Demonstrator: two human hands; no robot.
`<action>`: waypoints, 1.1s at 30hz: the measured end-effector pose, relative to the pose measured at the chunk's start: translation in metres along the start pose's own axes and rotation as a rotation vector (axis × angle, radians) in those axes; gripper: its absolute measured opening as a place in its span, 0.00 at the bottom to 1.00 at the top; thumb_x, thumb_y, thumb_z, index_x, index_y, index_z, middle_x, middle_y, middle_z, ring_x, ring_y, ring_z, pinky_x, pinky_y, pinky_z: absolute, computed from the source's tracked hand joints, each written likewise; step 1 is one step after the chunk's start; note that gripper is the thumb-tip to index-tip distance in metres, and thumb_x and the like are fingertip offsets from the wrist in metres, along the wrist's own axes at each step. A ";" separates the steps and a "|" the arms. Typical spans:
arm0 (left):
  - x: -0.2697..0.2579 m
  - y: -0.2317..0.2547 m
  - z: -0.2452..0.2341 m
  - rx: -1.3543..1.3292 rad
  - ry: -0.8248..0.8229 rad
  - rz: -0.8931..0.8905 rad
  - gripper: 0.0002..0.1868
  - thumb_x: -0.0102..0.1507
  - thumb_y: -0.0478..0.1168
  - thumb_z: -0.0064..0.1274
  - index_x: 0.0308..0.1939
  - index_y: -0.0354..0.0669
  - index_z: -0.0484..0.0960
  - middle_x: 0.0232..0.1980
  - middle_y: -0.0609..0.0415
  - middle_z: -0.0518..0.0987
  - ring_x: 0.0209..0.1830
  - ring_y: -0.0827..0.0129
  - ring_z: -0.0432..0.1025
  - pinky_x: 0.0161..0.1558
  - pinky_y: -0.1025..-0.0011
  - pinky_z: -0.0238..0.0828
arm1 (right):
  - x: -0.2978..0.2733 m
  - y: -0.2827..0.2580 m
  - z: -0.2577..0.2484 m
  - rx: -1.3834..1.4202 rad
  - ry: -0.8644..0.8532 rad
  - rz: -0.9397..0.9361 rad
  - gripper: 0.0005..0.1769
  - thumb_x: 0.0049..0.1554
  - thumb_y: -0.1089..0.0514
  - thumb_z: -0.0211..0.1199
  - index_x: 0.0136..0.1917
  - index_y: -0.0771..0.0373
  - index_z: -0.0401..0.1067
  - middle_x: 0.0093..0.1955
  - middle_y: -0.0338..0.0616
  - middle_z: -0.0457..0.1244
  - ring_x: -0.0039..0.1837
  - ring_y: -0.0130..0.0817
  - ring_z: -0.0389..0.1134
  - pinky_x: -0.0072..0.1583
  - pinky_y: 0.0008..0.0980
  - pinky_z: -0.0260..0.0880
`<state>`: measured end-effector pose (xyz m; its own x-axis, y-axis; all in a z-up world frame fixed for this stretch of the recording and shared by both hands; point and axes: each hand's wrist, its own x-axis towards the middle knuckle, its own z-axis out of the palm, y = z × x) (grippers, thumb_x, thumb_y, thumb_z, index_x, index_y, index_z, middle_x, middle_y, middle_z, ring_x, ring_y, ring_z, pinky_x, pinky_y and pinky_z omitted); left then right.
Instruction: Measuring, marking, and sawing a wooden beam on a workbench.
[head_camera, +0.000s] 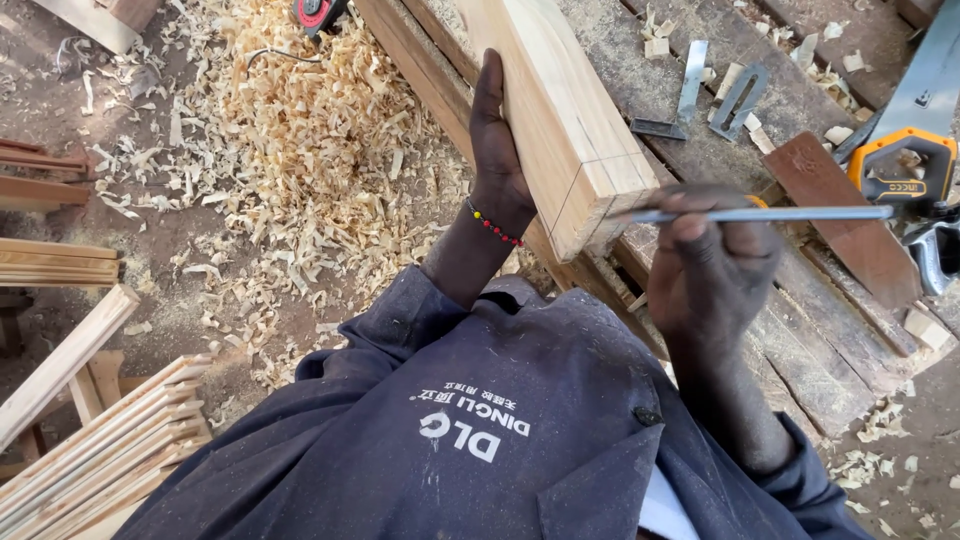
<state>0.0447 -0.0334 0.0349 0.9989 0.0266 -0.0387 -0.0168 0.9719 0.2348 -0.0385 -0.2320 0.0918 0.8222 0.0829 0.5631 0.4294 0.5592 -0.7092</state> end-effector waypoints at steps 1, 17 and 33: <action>-0.002 0.000 0.002 -0.001 0.000 -0.001 0.36 0.58 0.65 0.63 0.59 0.44 0.80 0.50 0.46 0.84 0.49 0.48 0.78 0.55 0.44 0.76 | -0.010 -0.002 0.002 -0.001 0.000 0.001 0.07 0.66 0.54 0.66 0.51 0.58 0.75 0.50 0.39 0.69 0.53 0.28 0.72 0.58 0.29 0.80; -0.014 -0.003 -0.003 0.024 0.129 0.060 0.33 0.57 0.62 0.64 0.59 0.48 0.80 0.49 0.49 0.84 0.47 0.50 0.78 0.50 0.47 0.78 | -0.001 -0.027 0.011 -0.051 0.135 0.224 0.14 0.64 0.51 0.66 0.52 0.66 0.73 0.50 0.47 0.68 0.53 0.38 0.73 0.59 0.36 0.81; -0.018 -0.009 -0.024 0.071 0.041 0.165 0.37 0.61 0.61 0.64 0.66 0.44 0.73 0.55 0.46 0.81 0.53 0.46 0.75 0.55 0.42 0.75 | 0.017 -0.007 0.010 -0.100 -0.015 0.264 0.05 0.67 0.59 0.62 0.54 0.60 0.76 0.50 0.39 0.70 0.53 0.29 0.73 0.59 0.28 0.81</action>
<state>0.0263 -0.0368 0.0099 0.9802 0.1950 -0.0330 -0.1756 0.9347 0.3089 -0.0309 -0.2261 0.1105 0.9052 0.2277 0.3587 0.2362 0.4321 -0.8703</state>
